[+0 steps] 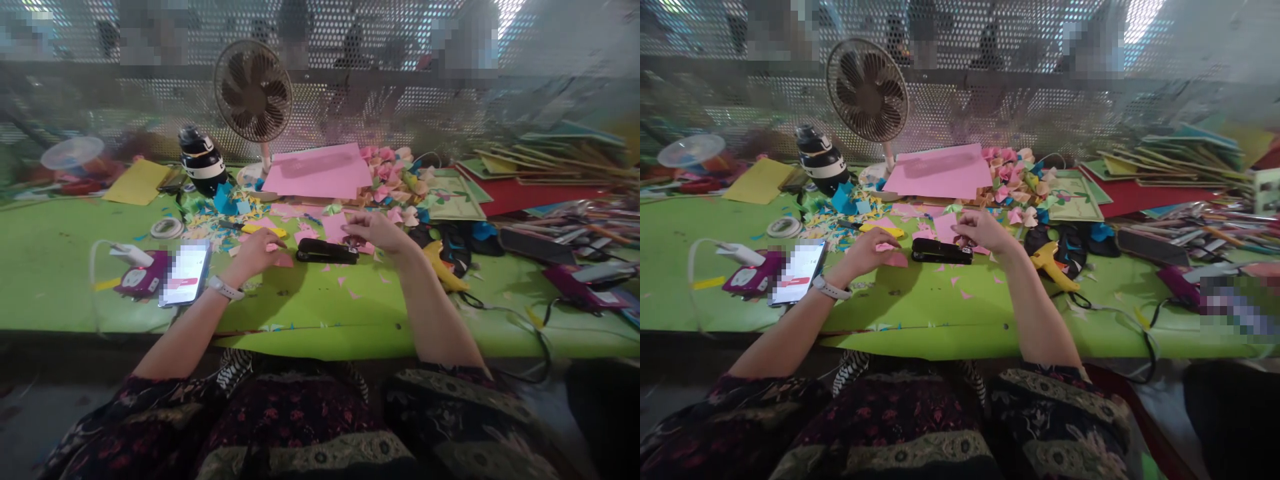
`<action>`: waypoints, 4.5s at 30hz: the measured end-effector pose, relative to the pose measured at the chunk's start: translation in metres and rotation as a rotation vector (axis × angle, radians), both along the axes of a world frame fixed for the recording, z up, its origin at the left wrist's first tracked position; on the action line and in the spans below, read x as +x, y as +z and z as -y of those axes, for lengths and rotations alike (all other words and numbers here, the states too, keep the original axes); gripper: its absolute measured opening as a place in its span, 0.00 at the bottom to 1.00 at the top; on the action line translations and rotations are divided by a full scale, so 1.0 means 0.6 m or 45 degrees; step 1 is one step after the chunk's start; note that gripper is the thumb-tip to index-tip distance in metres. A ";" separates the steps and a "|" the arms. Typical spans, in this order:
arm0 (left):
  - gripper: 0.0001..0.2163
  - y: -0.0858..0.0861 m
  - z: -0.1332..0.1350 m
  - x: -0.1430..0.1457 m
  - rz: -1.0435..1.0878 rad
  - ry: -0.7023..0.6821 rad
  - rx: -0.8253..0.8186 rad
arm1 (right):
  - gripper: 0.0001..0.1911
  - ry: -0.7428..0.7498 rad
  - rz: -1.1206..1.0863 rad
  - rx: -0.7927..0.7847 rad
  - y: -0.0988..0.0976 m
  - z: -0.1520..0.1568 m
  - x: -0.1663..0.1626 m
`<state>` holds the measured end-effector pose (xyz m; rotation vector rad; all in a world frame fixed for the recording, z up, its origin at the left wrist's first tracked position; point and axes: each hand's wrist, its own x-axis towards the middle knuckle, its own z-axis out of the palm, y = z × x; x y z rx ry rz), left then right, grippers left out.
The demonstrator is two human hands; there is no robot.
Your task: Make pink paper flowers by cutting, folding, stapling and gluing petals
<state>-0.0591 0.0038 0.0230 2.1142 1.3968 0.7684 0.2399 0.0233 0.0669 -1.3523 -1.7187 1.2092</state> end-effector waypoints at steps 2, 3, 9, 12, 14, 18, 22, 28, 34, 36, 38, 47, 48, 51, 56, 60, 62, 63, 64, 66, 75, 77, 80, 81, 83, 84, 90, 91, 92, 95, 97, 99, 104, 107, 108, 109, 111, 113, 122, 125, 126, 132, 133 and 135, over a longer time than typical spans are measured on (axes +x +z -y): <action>0.07 0.009 0.003 0.009 0.202 0.057 -0.037 | 0.14 0.066 -0.056 -0.035 -0.003 0.005 -0.015; 0.09 0.013 0.004 0.017 0.322 0.075 -0.100 | 0.15 0.091 -0.078 -0.044 -0.004 0.008 -0.022; 0.13 0.031 -0.004 0.065 0.883 -0.025 -0.514 | 0.17 0.133 -0.152 -0.061 -0.013 0.028 -0.067; 0.15 0.027 -0.007 0.074 1.027 -0.023 -0.523 | 0.18 0.137 -0.178 -0.037 -0.019 0.036 -0.081; 0.16 0.022 -0.005 0.074 1.062 -0.051 -0.549 | 0.19 0.136 -0.202 -0.007 -0.023 0.039 -0.085; 0.18 0.013 -0.002 0.069 1.157 -0.077 -0.651 | 0.16 0.123 -0.136 0.132 -0.029 0.041 -0.083; 0.16 0.012 -0.003 0.061 1.232 -0.035 -0.757 | 0.18 0.092 0.013 0.581 -0.026 0.045 -0.076; 0.14 0.014 0.001 0.058 1.219 -0.075 -0.812 | 0.07 0.203 0.141 0.842 -0.036 0.044 -0.087; 0.10 0.014 0.009 0.065 1.195 -0.107 -0.825 | 0.14 -0.017 -0.097 0.614 -0.057 0.041 -0.103; 0.11 0.016 0.012 0.065 1.175 -0.124 -0.849 | 0.17 -0.066 -0.141 0.495 -0.059 0.043 -0.106; 0.13 0.017 0.016 0.063 1.190 -0.114 -0.883 | 0.19 -0.099 -0.158 0.442 -0.062 0.044 -0.108; 0.19 0.012 0.023 0.075 1.179 -0.140 -0.681 | 0.21 -0.151 -0.146 0.504 -0.070 0.045 -0.110; 0.20 0.012 0.024 0.076 1.168 -0.127 -0.677 | 0.21 -0.157 -0.140 0.508 -0.070 0.046 -0.111; 0.21 0.014 0.023 0.077 1.142 -0.091 -0.688 | 0.21 -0.163 -0.144 0.517 -0.069 0.049 -0.113; 0.21 0.011 0.022 0.077 1.155 -0.064 -0.715 | 0.22 -0.143 -0.172 0.505 -0.070 0.049 -0.114; 0.21 0.004 0.021 0.079 1.180 -0.053 -0.737 | 0.21 -0.138 -0.176 0.505 -0.073 0.047 -0.113; 0.21 0.003 0.021 0.080 1.179 -0.051 -0.742 | 0.21 -0.137 -0.180 0.498 -0.073 0.048 -0.113; 0.21 0.004 0.021 0.080 1.177 -0.053 -0.745 | 0.21 -0.139 -0.185 0.492 -0.072 0.048 -0.113; 0.21 0.005 0.021 0.080 1.172 -0.055 -0.744 | 0.21 -0.141 -0.191 0.485 -0.070 0.049 -0.114; 0.21 0.008 0.023 0.079 1.155 -0.061 -0.742 | 0.21 -0.143 -0.207 0.475 -0.067 0.051 -0.115; 0.21 0.009 0.025 0.081 1.129 -0.064 -0.687 | 0.23 -0.170 -0.242 0.419 -0.064 0.052 -0.117; 0.21 0.012 0.026 0.080 1.104 -0.066 -0.673 | 0.25 -0.189 -0.277 0.366 -0.061 0.051 -0.115; 0.21 0.016 0.027 0.078 1.069 -0.071 -0.659 | 0.26 -0.077 -0.248 0.243 -0.053 0.053 -0.111; 0.22 0.016 0.027 0.078 1.063 -0.076 -0.664 | 0.25 -0.005 -0.220 0.209 -0.051 0.054 -0.110; 0.23 0.017 0.026 0.077 1.070 -0.094 -0.694 | 0.25 0.113 -0.175 0.191 -0.048 0.056 -0.109; 0.23 0.017 0.026 0.077 1.085 -0.101 -0.712 | 0.25 0.147 -0.164 0.200 -0.047 0.056 -0.109; 0.22 0.022 0.026 0.075 1.137 -0.074 -0.778 | 0.24 0.208 -0.199 0.172 -0.047 0.055 -0.109; 0.21 0.023 0.026 0.074 1.126 -0.065 -0.779 | 0.24 0.223 -0.210 0.151 -0.047 0.054 -0.108; 0.21 0.024 0.026 0.073 1.113 -0.058 -0.777 | 0.24 0.238 -0.215 0.129 -0.046 0.053 -0.106; 0.21 0.024 0.025 0.071 1.081 -0.058 -0.765 | 0.23 0.264 -0.201 0.087 -0.045 0.051 -0.103; 0.21 0.023 0.024 0.070 1.075 -0.073 -0.743 | 0.23 0.253 -0.178 0.098 -0.046 0.049 -0.103; 0.22 0.022 0.023 0.069 1.058 -0.100 -0.726 | 0.23 0.246 -0.156 0.115 -0.048 0.049 -0.103; 0.22 0.020 0.019 0.066 1.039 -0.148 -0.737 | 0.23 0.264 -0.155 0.150 -0.050 0.049 -0.103; 0.20 0.018 0.016 0.065 1.037 -0.137 -0.724 | 0.22 0.241 -0.131 0.168 -0.049 0.047 -0.098; 0.19 0.017 0.016 0.065 1.038 -0.130 -0.716 | 0.22 0.221 -0.119 0.170 -0.049 0.046 -0.096; 0.19 0.016 0.015 0.065 1.038 -0.124 -0.710 | 0.21 0.204 -0.111 0.166 -0.048 0.044 -0.094; 0.18 0.016 0.016 0.066 1.039 -0.111 -0.698 | 0.21 0.193 -0.117 0.145 -0.046 0.042 -0.092; 0.19 0.016 0.016 0.065 1.036 -0.111 -0.690 | 0.21 0.220 -0.142 0.119 -0.044 0.042 -0.092; 0.21 0.009 0.016 0.061 0.954 -0.143 -0.725 | 0.24 0.190 -0.107 0.145 -0.046 0.044 -0.095; 0.23 0.013 0.019 0.065 0.958 -0.164 -0.792 | 0.26 0.205 -0.060 0.186 -0.048 0.044 -0.095; 0.23 0.015 0.020 0.066 0.965 -0.166 -0.806 | 0.27 0.213 -0.048 0.200 -0.048 0.044 -0.096; 0.23 0.020 0.021 0.067 0.977 -0.149 -0.838 | 0.26 0.221 -0.003 0.254 -0.047 0.049 -0.100; 0.23 0.020 0.021 0.067 0.980 -0.147 -0.842 | 0.26 0.219 -0.002 0.256 -0.046 0.049 -0.100; 0.23 0.019 0.020 0.067 0.985 -0.146 -0.849 | 0.26 0.219 0.001 0.253 -0.047 0.049 -0.100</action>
